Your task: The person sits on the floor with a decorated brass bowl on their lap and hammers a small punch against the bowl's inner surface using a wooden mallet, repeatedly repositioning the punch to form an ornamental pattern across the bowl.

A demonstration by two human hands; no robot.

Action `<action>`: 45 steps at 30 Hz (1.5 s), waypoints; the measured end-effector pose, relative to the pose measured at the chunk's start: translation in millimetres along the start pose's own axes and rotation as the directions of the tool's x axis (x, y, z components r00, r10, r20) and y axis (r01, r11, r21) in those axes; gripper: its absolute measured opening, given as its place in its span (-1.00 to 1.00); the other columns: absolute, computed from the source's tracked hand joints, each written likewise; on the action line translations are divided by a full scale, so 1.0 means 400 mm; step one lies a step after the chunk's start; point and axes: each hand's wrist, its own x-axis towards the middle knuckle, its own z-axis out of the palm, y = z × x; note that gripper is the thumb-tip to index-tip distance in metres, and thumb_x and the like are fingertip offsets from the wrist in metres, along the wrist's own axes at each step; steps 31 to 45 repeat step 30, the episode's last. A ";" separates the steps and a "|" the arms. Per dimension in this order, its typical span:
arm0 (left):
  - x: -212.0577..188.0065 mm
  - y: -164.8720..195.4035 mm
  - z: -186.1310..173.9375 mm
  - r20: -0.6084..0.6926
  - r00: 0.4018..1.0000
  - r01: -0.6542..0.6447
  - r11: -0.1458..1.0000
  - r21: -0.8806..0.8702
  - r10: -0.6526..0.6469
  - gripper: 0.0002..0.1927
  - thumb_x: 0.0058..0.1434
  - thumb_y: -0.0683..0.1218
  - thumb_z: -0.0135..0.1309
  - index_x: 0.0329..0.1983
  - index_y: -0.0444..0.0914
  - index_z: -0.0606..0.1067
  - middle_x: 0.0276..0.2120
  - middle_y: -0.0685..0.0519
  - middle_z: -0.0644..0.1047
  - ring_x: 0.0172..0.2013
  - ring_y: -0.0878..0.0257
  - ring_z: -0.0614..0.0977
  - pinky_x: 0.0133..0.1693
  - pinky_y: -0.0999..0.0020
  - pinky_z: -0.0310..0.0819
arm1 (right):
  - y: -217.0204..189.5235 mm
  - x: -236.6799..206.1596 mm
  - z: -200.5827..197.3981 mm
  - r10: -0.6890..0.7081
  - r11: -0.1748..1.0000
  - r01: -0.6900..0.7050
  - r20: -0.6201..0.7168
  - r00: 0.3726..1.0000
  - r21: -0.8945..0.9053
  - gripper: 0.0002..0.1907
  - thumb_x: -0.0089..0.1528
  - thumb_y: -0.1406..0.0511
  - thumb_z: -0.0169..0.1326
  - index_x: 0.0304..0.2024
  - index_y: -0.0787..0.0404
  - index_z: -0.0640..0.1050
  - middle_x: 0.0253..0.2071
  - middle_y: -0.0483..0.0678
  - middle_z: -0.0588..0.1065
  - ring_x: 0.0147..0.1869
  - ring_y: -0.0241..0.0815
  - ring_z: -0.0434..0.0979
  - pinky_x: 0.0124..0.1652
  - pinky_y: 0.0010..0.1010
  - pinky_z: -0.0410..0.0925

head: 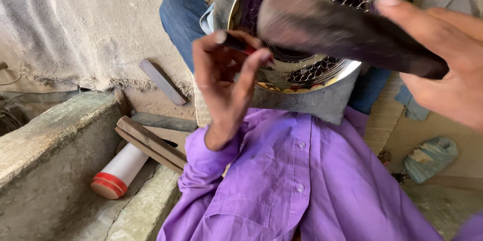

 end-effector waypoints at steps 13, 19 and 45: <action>0.156 -0.017 0.002 0.499 0.857 -0.315 0.896 0.314 0.127 -0.65 0.46 -0.36 0.17 0.20 -0.31 0.34 -0.03 -0.02 0.60 0.00 0.29 0.72 0.04 0.43 0.71 | -0.029 -0.108 0.271 0.293 0.913 -0.117 -0.428 0.855 0.390 0.06 0.31 0.45 0.41 0.58 0.20 -0.05 0.33 0.27 0.35 0.07 -0.02 0.65 0.02 -0.37 0.54; 0.030 -0.073 0.051 0.226 0.970 -0.140 0.966 0.217 0.090 -0.61 0.44 -0.34 0.18 0.24 -0.29 0.36 -0.05 0.03 0.61 -0.08 0.42 0.71 -0.06 0.54 0.73 | 0.084 -0.057 0.210 0.189 0.870 0.064 -0.451 0.872 0.489 0.01 0.41 0.59 0.32 0.58 0.07 -0.09 0.39 0.08 0.31 0.11 0.02 0.58 0.10 -0.36 0.57; 0.019 -0.041 0.078 0.303 0.934 0.104 0.955 0.278 -0.190 -0.49 0.35 -0.27 0.27 0.32 -0.24 0.39 -0.07 0.08 0.66 -0.21 0.47 0.68 -0.14 0.58 0.62 | 0.113 -0.057 0.339 0.432 0.781 0.035 -0.580 0.691 0.624 0.00 0.44 0.25 0.39 0.61 0.18 -0.05 -0.23 0.07 0.54 -0.17 -0.14 0.63 -0.11 -0.49 0.44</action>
